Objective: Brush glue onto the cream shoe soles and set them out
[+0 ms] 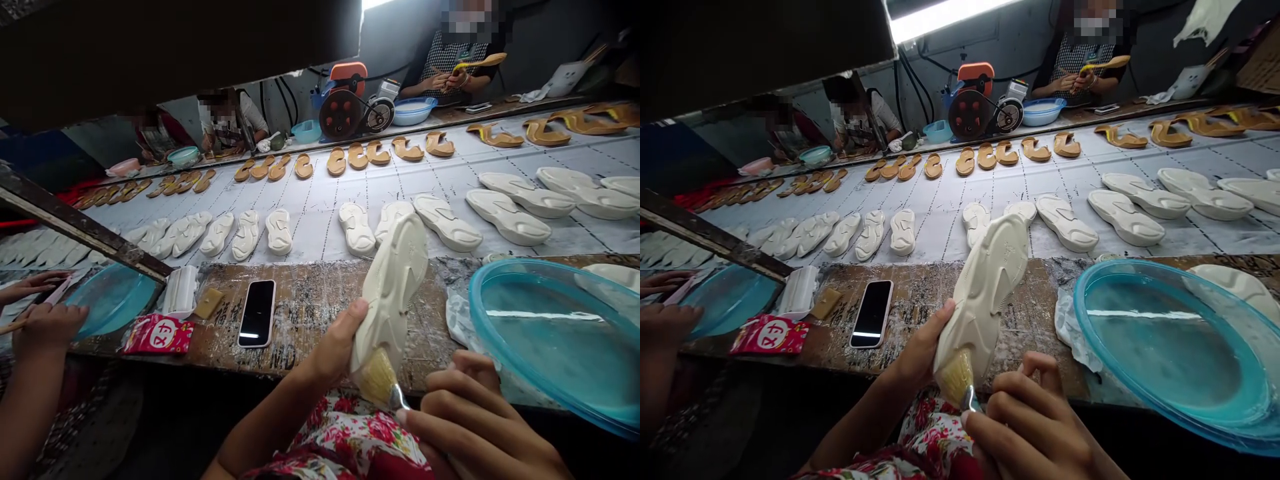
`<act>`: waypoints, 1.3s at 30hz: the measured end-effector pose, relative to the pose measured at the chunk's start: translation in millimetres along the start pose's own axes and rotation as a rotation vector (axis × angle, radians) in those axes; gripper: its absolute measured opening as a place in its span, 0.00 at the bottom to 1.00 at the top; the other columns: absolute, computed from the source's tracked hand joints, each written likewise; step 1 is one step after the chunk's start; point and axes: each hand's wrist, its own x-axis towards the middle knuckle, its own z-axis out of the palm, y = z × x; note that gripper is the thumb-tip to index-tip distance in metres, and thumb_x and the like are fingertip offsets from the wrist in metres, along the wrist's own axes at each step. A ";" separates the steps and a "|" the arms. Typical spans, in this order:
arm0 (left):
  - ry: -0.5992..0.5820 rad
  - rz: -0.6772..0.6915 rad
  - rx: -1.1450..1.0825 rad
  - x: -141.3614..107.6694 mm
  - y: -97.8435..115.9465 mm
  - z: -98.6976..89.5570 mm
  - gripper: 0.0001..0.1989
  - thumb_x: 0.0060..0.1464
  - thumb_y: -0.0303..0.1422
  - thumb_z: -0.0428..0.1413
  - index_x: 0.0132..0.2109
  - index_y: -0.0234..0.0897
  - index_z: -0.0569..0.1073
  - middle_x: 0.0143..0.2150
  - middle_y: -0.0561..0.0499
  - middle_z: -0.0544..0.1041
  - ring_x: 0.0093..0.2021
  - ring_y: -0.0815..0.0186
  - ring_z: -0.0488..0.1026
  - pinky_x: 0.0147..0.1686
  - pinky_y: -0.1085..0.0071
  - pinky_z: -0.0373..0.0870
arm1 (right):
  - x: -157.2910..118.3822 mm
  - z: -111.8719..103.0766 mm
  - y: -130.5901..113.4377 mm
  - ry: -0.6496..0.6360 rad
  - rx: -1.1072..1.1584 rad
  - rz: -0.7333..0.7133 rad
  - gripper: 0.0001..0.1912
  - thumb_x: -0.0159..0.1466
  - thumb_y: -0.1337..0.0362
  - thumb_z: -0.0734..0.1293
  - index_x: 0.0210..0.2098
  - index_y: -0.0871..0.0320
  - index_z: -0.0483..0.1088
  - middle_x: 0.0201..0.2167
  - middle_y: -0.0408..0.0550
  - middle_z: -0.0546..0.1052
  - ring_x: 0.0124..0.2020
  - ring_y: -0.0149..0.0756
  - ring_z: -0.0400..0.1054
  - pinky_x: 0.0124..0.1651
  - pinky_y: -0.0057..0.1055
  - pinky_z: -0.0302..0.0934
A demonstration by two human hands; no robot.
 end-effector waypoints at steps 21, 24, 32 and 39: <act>-0.193 -0.175 -0.260 -5.8 6.7 0.4 0.26 0.51 0.46 0.52 0.45 0.26 0.74 0.37 0.42 0.78 0.47 0.55 0.71 0.53 0.64 0.62 | -1.1 -3.9 12.5 0.198 -0.010 0.154 0.05 0.58 0.72 0.61 0.34 0.60 0.67 0.22 0.41 0.69 0.28 0.26 0.63 0.42 0.33 0.54; -0.162 -0.184 -0.255 -4.0 7.2 1.4 0.25 0.52 0.46 0.52 0.45 0.26 0.75 0.36 0.42 0.78 0.47 0.55 0.72 0.54 0.64 0.61 | -9.9 -9.8 9.2 0.321 -0.015 0.368 0.06 0.60 0.71 0.59 0.34 0.58 0.66 0.24 0.42 0.69 0.31 0.28 0.63 0.45 0.34 0.53; -0.134 -0.129 -0.374 2.2 1.8 3.5 0.27 0.56 0.46 0.44 0.50 0.27 0.72 0.43 0.41 0.77 0.49 0.56 0.70 0.55 0.62 0.60 | -17.6 -12.4 16.4 0.256 0.017 0.177 0.06 0.57 0.74 0.59 0.31 0.59 0.65 0.18 0.39 0.67 0.25 0.26 0.63 0.42 0.31 0.54; -0.054 -0.072 -0.427 6.9 6.6 9.6 0.33 0.58 0.49 0.35 0.52 0.28 0.70 0.45 0.39 0.75 0.47 0.56 0.71 0.46 0.61 0.67 | -19.6 -0.6 9.3 0.252 -0.006 0.197 0.07 0.57 0.73 0.60 0.35 0.61 0.65 0.22 0.42 0.69 0.29 0.27 0.64 0.43 0.32 0.54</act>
